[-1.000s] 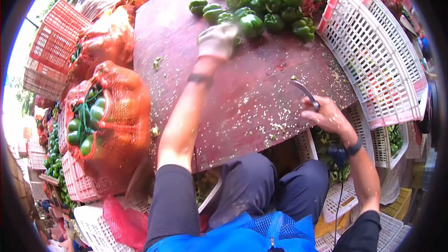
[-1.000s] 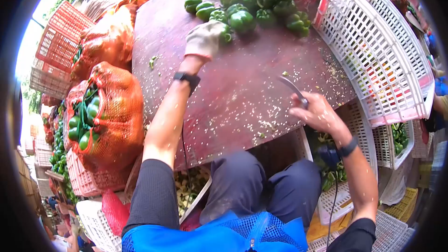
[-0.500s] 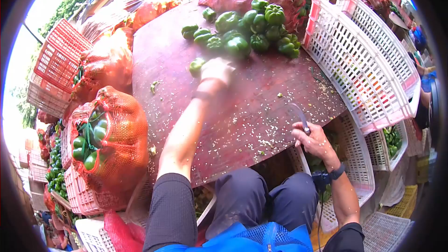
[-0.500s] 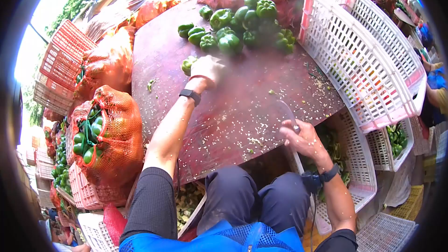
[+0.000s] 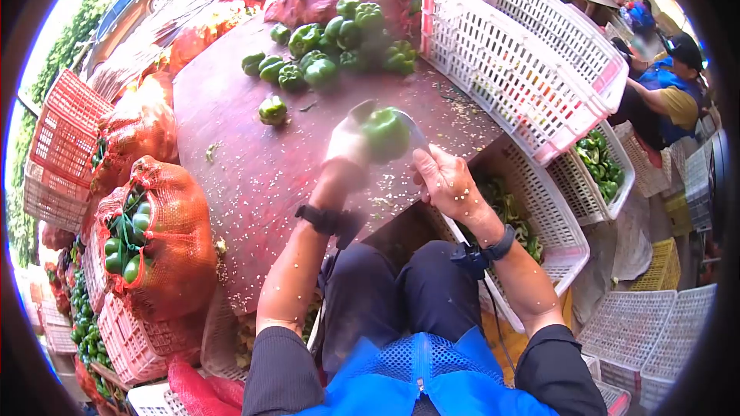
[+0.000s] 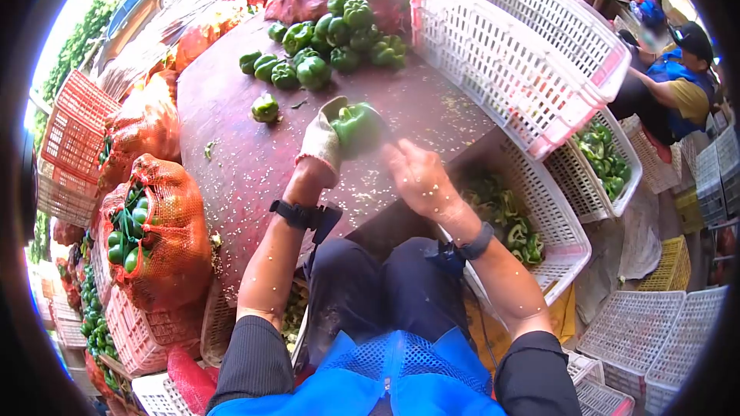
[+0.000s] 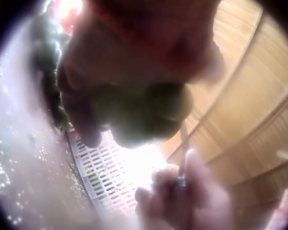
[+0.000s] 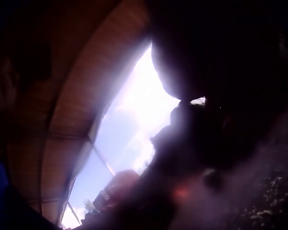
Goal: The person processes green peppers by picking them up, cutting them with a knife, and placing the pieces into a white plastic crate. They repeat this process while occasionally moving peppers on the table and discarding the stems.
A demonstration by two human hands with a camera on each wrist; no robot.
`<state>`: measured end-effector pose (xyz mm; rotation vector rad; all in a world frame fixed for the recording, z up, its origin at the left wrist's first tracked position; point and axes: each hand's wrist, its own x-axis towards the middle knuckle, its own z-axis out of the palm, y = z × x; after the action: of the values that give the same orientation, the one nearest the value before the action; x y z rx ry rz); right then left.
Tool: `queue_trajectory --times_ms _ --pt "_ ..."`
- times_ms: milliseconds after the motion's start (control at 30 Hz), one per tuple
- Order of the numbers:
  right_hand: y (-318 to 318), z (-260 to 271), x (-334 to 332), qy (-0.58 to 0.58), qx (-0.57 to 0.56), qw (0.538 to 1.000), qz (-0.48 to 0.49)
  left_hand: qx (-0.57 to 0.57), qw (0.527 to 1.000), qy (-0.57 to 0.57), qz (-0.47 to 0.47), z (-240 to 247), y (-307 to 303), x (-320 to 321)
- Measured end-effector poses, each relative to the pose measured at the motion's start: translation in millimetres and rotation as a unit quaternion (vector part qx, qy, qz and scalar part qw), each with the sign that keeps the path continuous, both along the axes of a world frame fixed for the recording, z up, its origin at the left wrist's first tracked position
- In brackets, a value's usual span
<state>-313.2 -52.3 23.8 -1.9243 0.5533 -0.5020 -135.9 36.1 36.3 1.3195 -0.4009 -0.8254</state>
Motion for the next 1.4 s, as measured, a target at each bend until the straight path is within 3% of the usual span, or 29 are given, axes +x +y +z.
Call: queue_trajectory --times_ms 133,167,200,233,267,333,367,400,433,467,533,567,600,667,700,733,767,800,833,900,1000,1067,1133,1233,1267,1300,1333,1367,1400 --pt "5.5 2.4 -11.5 -0.008 0.035 0.999 -0.011 -0.017 0.999 0.023 0.034 -0.7 -8.2 -24.9" --pt "2.2 -13.6 -13.3 -0.034 -0.16 0.986 0.015 -0.021 0.999 0.021 0.033 2.0 -8.1 -27.2" --pt "-1.1 -27.5 -17.9 -0.06 -0.35 0.934 0.041 -0.124 0.983 0.13 0.031 5.5 -7.6 -28.1" --pt "5.2 -26.8 -27.9 -0.061 -0.344 0.935 0.067 -0.224 0.945 0.236 0.027 8.8 -6.8 -28.7" --pt "7.8 -21.7 -37.8 -0.063 -0.349 0.933 0.064 -0.228 0.945 0.234 0.022 7.0 -6.5 -24.6" --pt "6.9 -10.6 -60.0 0.008 -0.183 0.976 0.12 -0.231 0.952 0.203 -0.015 -12.3 -4.5 -7.5" --pt "1.1 -9.6 -68.6 0.043 -0.171 0.98 0.092 -0.231 0.954 0.186 -0.033 -23.7 -5.1 0.9" --pt "-11.2 -17.7 -71.3 0.085 -0.026 0.996 0.032 -0.233 0.954 0.184 -0.037 -38.5 -6.4 9.6" --pt "-13.0 0.1 -69.6 0.004 -0.096 0.995 0.027 -0.199 0.96 -0.144 -0.132 -55.5 -7.2 16.5" --pt "-14.0 11.4 -63.1 -0.036 -0.129 0.991 0.021 -0.132 0.938 -0.262 -0.187 -53.1 -6.2 10.4" --pt "-16.8 26.8 -44.2 -0.119 -0.23 0.965 0.034 -0.03 0.817 -0.509 -0.267 -47.7 -4.1 -2.1" --pt "-17.5 28.5 -36.4 -0.163 -0.295 0.94 0.054 -0.099 0.911 -0.29 -0.275 -32.9 -5.6 -20.9" --pt "-17.4 25.5 -33.1 -0.164 -0.296 0.939 0.053 -0.075 0.956 -0.126 -0.256 -15.6 -2.4 -32.0" --pt "-17.0 18.1 -27.2 -0.167 -0.232 0.958 0.025 -0.075 0.964 0.236 -0.097 47.7 7.9 -65.7" --pt "-13.8 20.5 -27.7 -0.166 -0.232 0.958 0.027 0.112 0.977 -0.099 -0.151 64.2 13.9 -69.2" --pt "-8.6 24.4 -30.0 -0.155 -0.244 0.957 -0.006 0.284 0.843 -0.419 -0.183 70.1 16.3 -69.9" --pt "-4.9 26.0 -31.0 -0.143 -0.255 0.955 -0.041 0.314 0.875 -0.336 -0.151 54.1 5.0 -67.7" --pt "-4.7 23.5 -28.6 -0.143 -0.256 0.955 -0.042 0.292 0.867 -0.396 -0.078 36.6 0.2 -70.7" --pt "-4.8 18.2 -26.1 -0.145 -0.26 0.954 -0.043 0.235 0.82 -0.521 0.004 14.0 -2.3 -79.1" --pt "-1.5 14.0 -27.7 -0.144 -0.262 0.953 -0.044 0.174 0.752 -0.63 0.083 -25.6 -8.6 -78.0" --pt "0.0 15.1 -29.1 -0.156 -0.292 0.944 -0.023 0.132 0.769 -0.622 0.067 -28.0 -13.6 -69.7" --pt "-0.4 12.6 -30.3 -0.191 -0.224 0.955 -0.021 0.049 0.854 -0.517 0.019 24.8 4.1 -88.7" --pt "-1.5 20.1 -36.0 -0.177 -0.193 0.965 -0.009 -0.01 0.871 -0.491 -0.023 13.3 3.2 -76.3" --pt "-4.4 22.4 -44.5 -0.142 -0.121 0.982 0.003 0.013 0.922 -0.384 0.038 -2.7 -5.6 -76.4" --pt "-6.6 23.0 -45.0 -0.123 -0.085 0.989 0.007 -0.013 0.969 -0.237 0.068 -2.9 -9.1 -74.7" --pt "-10.7 14.3 -42.4 -0.208 -0.027 0.978 0.015 -0.026 0.984 -0.16 0.079 -5.9 -14.7 -70.1" --pt "-9.9 17.3 -45.6 -0.206 -0.027 0.978 0.014 -0.04 0.991 -0.082 0.096 -10.2 -20.5 -65.2" --pt "-7.7 23.5 -49.7 -0.207 0.039 0.977 -0.026 -0.127 0.982 0.127 0.055 -20.7 -27.1 -55.1" --pt "-7.7 18.5 -53.2 -0.224 0.088 0.97 -0.036 -0.208 0.921 0.329 0.012 -32.4 -31.4 -48.2"
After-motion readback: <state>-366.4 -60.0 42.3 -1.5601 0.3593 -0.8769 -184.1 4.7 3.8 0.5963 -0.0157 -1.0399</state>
